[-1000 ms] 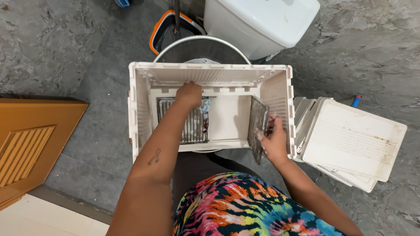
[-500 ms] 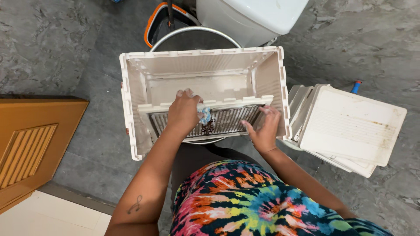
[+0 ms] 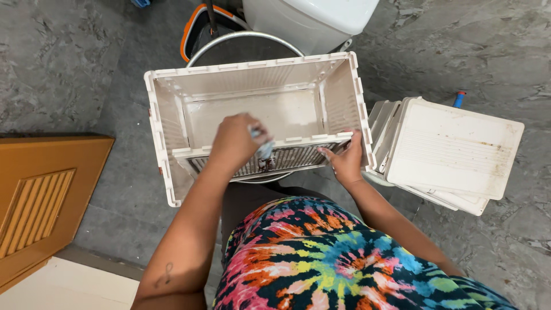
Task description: The person wipes down various parts of a collapsible white plastic crate with a cloth, then rinses them in a bucket of soapy water. They handle individual grate-like panels and the main body of the container, applying cleaning liquid from a purple bottle and scrubbing various surfaces.
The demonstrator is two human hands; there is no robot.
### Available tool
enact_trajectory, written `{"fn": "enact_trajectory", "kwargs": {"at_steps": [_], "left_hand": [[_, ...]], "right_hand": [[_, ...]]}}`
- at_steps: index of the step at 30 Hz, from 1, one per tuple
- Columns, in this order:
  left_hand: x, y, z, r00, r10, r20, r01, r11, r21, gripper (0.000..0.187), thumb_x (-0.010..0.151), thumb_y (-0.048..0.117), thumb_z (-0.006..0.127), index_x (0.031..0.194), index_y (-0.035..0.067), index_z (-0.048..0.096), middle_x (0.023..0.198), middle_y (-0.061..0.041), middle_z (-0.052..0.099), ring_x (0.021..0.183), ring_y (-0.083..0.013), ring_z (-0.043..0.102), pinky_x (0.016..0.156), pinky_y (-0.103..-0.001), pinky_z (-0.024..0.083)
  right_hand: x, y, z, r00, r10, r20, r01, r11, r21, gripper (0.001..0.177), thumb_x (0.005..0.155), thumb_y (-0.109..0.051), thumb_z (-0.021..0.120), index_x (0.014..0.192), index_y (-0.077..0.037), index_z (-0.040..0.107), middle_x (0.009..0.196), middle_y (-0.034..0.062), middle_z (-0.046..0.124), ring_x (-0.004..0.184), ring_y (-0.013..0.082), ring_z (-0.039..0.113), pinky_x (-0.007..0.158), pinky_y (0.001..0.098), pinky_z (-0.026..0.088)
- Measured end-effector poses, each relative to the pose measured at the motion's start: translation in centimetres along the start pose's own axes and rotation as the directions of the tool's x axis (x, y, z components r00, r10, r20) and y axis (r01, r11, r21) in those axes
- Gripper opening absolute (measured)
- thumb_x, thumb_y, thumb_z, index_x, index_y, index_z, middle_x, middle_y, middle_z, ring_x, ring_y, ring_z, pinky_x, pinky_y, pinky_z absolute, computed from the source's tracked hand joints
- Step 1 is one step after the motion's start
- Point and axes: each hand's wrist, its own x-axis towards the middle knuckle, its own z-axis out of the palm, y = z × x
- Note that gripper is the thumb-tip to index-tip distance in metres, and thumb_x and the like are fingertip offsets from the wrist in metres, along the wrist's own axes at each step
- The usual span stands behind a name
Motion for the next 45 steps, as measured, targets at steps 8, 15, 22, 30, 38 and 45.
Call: {"fn": "enact_trajectory", "kwargs": {"at_steps": [8,15,22,30,38,45], "left_hand": [[6.0,7.0,18.1,0.853,0.520,-0.041,-0.520,0.842,-0.141,0.023,0.099,0.029,0.061,0.104,0.014,0.078,0.100,-0.013,0.075,0.085,-0.0303,0.072,0.080,-0.042,0.057],[3.1,5.1,17.6,0.775,0.622,0.115,-0.617,0.704,0.353,0.021,0.092,0.022,0.060,0.106,0.011,0.071,0.104,-0.012,0.070,0.085,-0.0301,0.070,0.066,-0.044,0.057],[1.0,3.1,12.6,0.750,0.650,0.123,-0.642,0.670,0.373,0.017,0.089,0.023,0.060,0.102,0.015,0.068,0.101,-0.008,0.066,0.090,-0.0263,0.069,0.069,-0.044,0.055],[0.6,-0.3,8.4,0.850,0.467,0.243,-0.526,0.765,0.371,0.029,0.096,0.031,0.059,0.114,0.008,0.063,0.111,-0.013,0.065,0.106,-0.0317,0.064,0.077,-0.045,0.058],[-2.0,-5.6,-4.4,0.910,0.020,0.415,-0.309,0.700,0.644,0.038,0.089,0.037,0.068,0.120,0.014,0.067,0.118,-0.009,0.068,0.118,-0.0289,0.061,0.090,-0.044,0.055],[-3.5,-6.1,-8.5,0.818,-0.386,0.427,-0.208,0.494,0.844,0.037,0.087,0.039,0.075,0.117,0.017,0.075,0.126,-0.006,0.071,0.127,-0.0245,0.062,0.103,-0.040,0.052]], "right_hand": [[0.4,-0.2,-0.3,0.999,0.039,-0.034,-0.038,0.999,0.030,0.063,0.078,0.007,0.082,0.129,-0.003,0.047,0.122,0.0094,0.063,0.114,0.0172,0.063,0.097,0.0312,0.052],[-0.4,2.3,-0.3,0.993,0.040,-0.108,-0.034,0.998,0.058,0.043,0.087,0.002,0.076,0.122,-0.002,0.051,0.113,0.0062,0.063,0.103,0.0136,0.061,0.090,0.0283,0.052],[-1.0,1.8,0.5,0.993,0.103,-0.062,-0.097,0.990,0.101,0.052,0.072,0.012,0.079,0.108,-0.007,0.046,0.100,0.0029,0.061,0.092,0.0098,0.062,0.082,0.0248,0.054],[-0.4,2.2,0.2,0.996,0.084,0.002,-0.083,0.977,0.197,0.051,0.078,0.017,0.077,0.106,-0.003,0.041,0.101,0.0084,0.054,0.095,0.0175,0.065,0.085,0.0364,0.066],[-0.6,2.0,-0.7,0.989,0.143,0.033,-0.146,0.958,0.246,0.050,0.080,0.022,0.071,0.108,-0.001,0.038,0.104,0.0128,0.058,0.096,0.0255,0.072,0.086,0.0407,0.066],[-0.8,2.2,-1.3,0.994,0.108,0.019,-0.109,0.980,0.165,0.050,0.081,0.021,0.075,0.109,0.000,0.039,0.102,0.0106,0.057,0.096,0.0240,0.069,0.085,0.0380,0.063]]}}
